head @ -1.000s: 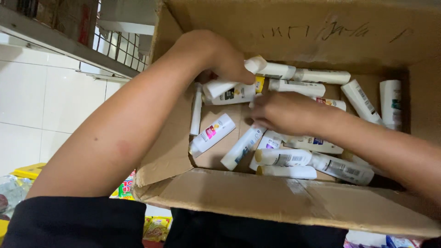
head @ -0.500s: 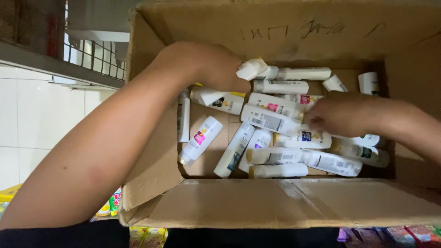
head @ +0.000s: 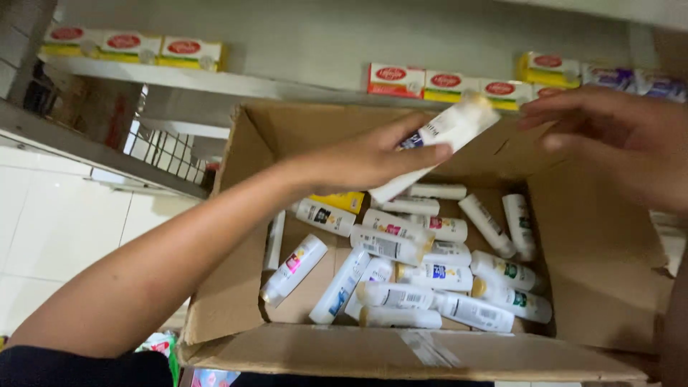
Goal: The recorder cleans shampoo bottles with a cloth and places them on a grocery store shelf.
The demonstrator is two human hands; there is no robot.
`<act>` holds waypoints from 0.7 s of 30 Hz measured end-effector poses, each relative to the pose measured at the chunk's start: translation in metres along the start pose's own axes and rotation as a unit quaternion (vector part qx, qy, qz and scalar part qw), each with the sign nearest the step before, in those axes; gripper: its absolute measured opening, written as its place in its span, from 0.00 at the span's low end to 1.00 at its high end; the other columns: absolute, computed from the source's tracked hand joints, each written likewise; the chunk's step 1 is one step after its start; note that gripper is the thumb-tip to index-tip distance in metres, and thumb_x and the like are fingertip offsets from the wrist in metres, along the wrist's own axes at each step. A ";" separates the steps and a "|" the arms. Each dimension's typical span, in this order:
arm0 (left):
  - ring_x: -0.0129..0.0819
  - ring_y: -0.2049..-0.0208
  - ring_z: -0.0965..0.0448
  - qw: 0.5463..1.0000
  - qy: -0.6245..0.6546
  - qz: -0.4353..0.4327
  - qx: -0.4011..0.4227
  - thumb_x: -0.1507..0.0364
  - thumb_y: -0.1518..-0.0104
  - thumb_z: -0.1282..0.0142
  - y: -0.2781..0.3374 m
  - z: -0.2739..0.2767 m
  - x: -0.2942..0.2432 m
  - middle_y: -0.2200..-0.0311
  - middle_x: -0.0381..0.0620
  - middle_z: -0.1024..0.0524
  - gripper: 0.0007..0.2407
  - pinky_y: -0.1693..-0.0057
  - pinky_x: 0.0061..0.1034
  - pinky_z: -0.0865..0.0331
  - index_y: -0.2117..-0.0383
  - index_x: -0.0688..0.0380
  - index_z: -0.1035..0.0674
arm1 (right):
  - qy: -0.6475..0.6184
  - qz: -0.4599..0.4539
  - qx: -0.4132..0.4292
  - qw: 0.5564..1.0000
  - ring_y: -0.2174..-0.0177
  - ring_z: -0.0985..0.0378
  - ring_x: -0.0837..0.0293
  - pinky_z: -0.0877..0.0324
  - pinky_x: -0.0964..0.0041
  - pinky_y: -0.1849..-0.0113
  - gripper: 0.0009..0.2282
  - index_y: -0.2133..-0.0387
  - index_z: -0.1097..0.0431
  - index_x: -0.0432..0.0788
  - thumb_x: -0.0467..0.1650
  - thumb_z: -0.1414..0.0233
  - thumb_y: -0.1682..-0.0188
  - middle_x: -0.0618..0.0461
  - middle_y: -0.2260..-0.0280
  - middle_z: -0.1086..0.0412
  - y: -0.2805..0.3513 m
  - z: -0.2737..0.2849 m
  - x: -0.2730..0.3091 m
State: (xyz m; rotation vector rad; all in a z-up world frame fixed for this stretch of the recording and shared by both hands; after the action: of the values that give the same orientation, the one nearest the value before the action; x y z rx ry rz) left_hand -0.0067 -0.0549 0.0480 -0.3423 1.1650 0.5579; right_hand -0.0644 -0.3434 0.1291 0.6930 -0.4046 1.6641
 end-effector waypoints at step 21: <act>0.34 0.75 0.21 0.877 0.452 -0.081 -0.144 0.62 0.35 0.47 0.017 -0.034 -0.053 0.70 0.50 0.25 0.19 0.66 0.28 0.23 0.49 0.61 0.37 | -0.416 0.046 0.132 0.898 0.59 0.25 0.54 0.30 0.59 0.57 0.08 0.56 0.31 0.45 0.26 0.44 0.48 0.48 0.60 0.28 -0.085 -0.216 -0.187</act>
State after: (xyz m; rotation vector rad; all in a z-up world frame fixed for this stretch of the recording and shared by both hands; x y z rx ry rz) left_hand -0.0576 -0.0713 0.0858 -1.0233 1.9307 0.4206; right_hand -0.0119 -0.3355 -0.1638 1.6216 -0.8283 1.4494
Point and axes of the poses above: each hand's wrist, its own y-axis away from the middle knuckle, its own z-axis out of the back of the hand, x = y × z, the point moved 2 cm from there along -y, towards the middle knuckle
